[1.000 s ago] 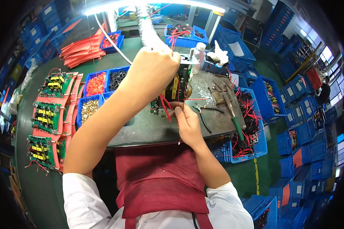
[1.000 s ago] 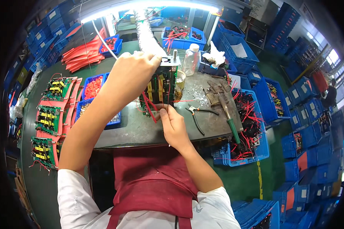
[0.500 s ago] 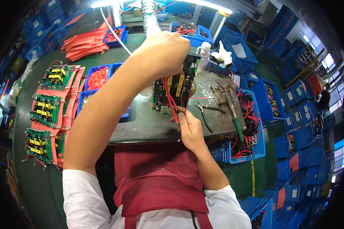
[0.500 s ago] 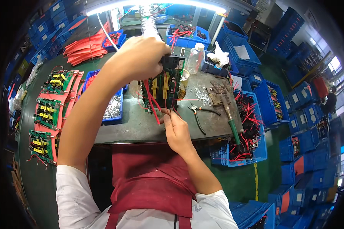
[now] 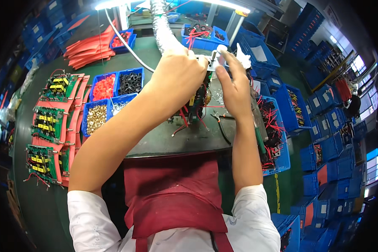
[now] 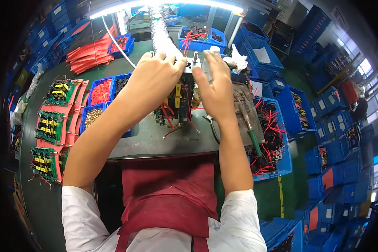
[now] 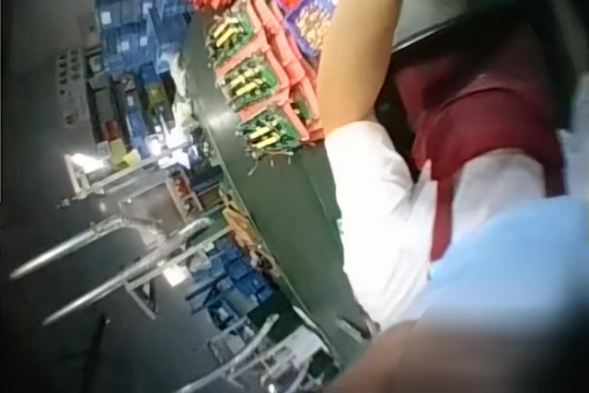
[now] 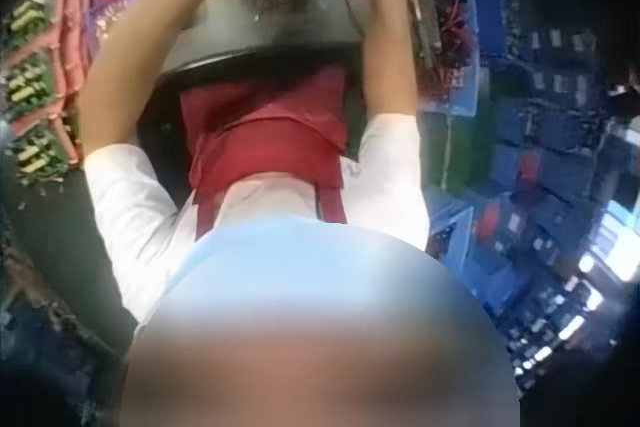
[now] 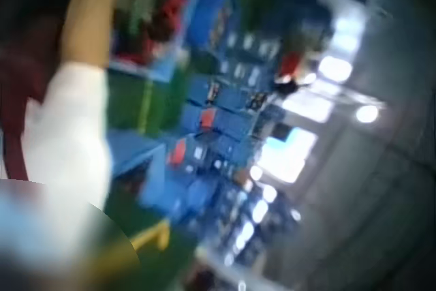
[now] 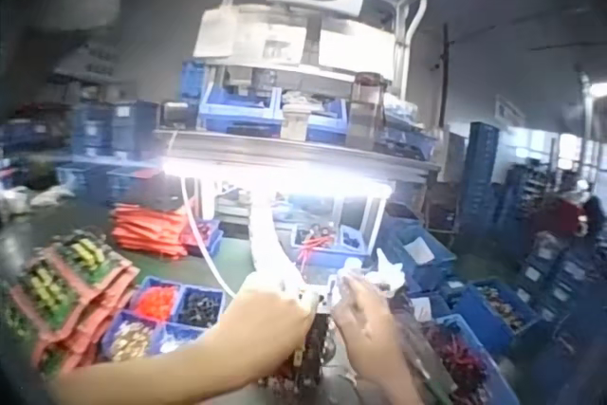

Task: Assembling electronic components by soldering circuit boards and mounting cooling fans onto a chassis unit.

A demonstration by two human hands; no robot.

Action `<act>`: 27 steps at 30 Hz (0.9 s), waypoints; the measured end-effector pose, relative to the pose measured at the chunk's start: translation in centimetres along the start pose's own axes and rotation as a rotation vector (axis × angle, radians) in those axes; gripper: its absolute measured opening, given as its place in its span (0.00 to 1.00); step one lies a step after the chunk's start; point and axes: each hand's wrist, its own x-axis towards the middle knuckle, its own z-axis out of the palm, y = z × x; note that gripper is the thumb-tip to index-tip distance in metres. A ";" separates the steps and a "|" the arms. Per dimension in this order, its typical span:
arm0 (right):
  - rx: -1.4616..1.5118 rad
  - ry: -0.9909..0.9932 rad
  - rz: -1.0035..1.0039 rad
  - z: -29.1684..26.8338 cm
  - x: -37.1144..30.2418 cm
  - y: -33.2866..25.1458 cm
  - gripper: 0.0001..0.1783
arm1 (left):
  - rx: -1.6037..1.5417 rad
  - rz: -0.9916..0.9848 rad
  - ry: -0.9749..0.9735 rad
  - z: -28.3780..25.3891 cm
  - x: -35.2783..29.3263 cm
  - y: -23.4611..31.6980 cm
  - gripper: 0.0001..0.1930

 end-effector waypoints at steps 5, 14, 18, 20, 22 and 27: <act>0.124 -0.107 0.058 1.4 0.9 0.4 0.29 | -0.116 0.051 -0.045 0.1 0.6 -1.6 0.06; -0.032 -0.060 -0.011 3.4 0.8 0.5 0.32 | -0.152 0.045 -0.032 2.5 -0.7 -2.9 0.11; -0.192 -0.015 -0.122 4.6 -0.6 1.2 0.36 | -0.111 0.030 0.045 3.0 -2.5 -2.5 0.18; -0.221 -0.010 -0.142 4.8 -0.7 1.4 0.36 | -0.160 0.016 -0.002 3.0 -2.8 -2.5 0.20; -0.279 0.029 -0.179 5.2 -0.8 0.9 0.36 | -0.156 -0.015 0.031 3.0 -3.3 -2.6 0.19; -0.004 0.170 -0.290 8.0 -4.6 -7.3 0.12 | -0.495 0.005 0.010 2.4 -6.0 -6.6 0.17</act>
